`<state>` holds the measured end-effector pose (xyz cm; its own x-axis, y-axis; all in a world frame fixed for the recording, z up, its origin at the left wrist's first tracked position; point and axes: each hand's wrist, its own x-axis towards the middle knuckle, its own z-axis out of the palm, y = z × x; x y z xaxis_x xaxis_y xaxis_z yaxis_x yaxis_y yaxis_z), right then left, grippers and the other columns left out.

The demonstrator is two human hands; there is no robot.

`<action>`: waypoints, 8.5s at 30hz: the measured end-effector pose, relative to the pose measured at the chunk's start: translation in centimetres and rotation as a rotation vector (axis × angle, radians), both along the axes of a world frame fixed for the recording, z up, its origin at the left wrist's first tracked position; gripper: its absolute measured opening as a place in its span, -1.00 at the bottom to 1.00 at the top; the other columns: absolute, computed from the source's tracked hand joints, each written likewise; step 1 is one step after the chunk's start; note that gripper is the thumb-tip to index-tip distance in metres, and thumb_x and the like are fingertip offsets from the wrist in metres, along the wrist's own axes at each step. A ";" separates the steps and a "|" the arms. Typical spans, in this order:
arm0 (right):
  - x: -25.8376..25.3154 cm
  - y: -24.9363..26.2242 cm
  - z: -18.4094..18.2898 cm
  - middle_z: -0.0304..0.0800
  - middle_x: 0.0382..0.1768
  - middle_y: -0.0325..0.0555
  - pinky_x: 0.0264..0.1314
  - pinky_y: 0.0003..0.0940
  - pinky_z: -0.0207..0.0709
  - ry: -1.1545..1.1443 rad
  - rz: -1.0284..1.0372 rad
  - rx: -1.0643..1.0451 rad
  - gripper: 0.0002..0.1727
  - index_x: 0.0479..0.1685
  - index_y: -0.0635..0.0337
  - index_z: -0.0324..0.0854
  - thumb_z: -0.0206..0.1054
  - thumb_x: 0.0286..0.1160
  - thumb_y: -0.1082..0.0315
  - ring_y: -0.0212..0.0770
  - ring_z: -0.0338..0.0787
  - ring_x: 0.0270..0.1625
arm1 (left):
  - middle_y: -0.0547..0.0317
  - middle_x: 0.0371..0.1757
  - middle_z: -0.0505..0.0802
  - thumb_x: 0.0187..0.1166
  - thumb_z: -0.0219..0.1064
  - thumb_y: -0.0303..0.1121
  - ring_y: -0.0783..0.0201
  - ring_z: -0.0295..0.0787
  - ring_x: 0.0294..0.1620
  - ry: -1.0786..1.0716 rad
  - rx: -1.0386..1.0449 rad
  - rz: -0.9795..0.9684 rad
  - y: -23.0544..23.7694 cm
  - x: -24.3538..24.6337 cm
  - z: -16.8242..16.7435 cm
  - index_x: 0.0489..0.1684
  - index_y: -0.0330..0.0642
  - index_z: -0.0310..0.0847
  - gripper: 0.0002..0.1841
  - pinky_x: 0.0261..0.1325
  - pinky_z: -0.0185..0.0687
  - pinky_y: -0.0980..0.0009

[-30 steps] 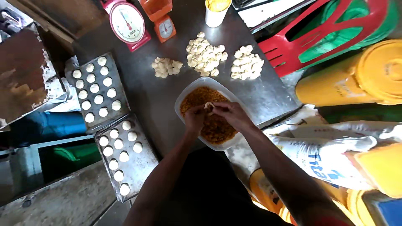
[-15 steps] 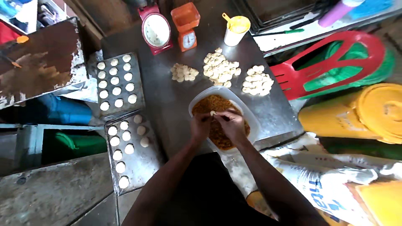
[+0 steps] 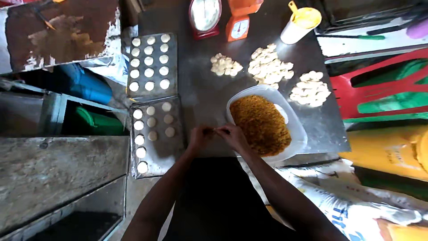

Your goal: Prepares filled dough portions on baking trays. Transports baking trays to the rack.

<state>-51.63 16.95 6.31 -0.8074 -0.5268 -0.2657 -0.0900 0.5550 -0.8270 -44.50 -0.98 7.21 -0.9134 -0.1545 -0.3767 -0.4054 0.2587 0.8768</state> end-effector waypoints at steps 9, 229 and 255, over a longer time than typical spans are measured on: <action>4.1 -1.9 -12.6 0.77 0.22 0.14 0.43 0.04 0.62 -0.097 0.086 0.190 -0.71 0.13 0.13 0.82 0.39 0.45 0.47 0.06 0.75 0.32 | -0.08 0.45 0.71 0.71 0.28 -0.25 0.02 0.74 0.37 -0.224 -0.315 -0.266 1.2 3.6 -11.9 0.33 -0.19 0.72 -0.65 0.48 0.63 0.04; -7.1 15.8 -0.3 0.84 0.00 0.20 0.02 0.46 0.60 0.217 -0.129 0.538 -0.71 0.05 0.14 0.79 0.34 0.63 0.14 0.33 0.82 0.06 | -0.03 0.21 0.82 0.71 0.31 -0.39 0.13 0.86 -0.01 0.116 0.510 0.181 11.2 -9.5 4.6 0.42 -0.19 0.63 -0.66 0.08 0.84 0.15; -4.7 16.1 5.6 0.60 0.60 -0.17 0.32 0.34 0.59 0.345 -0.110 0.316 -0.53 0.35 -0.27 0.80 0.31 0.51 0.40 0.08 0.72 0.44 | -0.12 0.33 0.75 0.69 0.31 -0.46 0.07 0.80 0.22 0.079 0.834 0.289 13.5 -11.2 5.6 0.51 -0.37 0.49 -0.57 0.29 0.77 0.13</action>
<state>-56.33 33.07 11.90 -0.9230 -0.3702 -0.1054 -0.2566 0.7959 -0.5483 -55.75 12.55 12.83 -0.9093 -0.0867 -0.4070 -0.2861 -0.5800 0.7627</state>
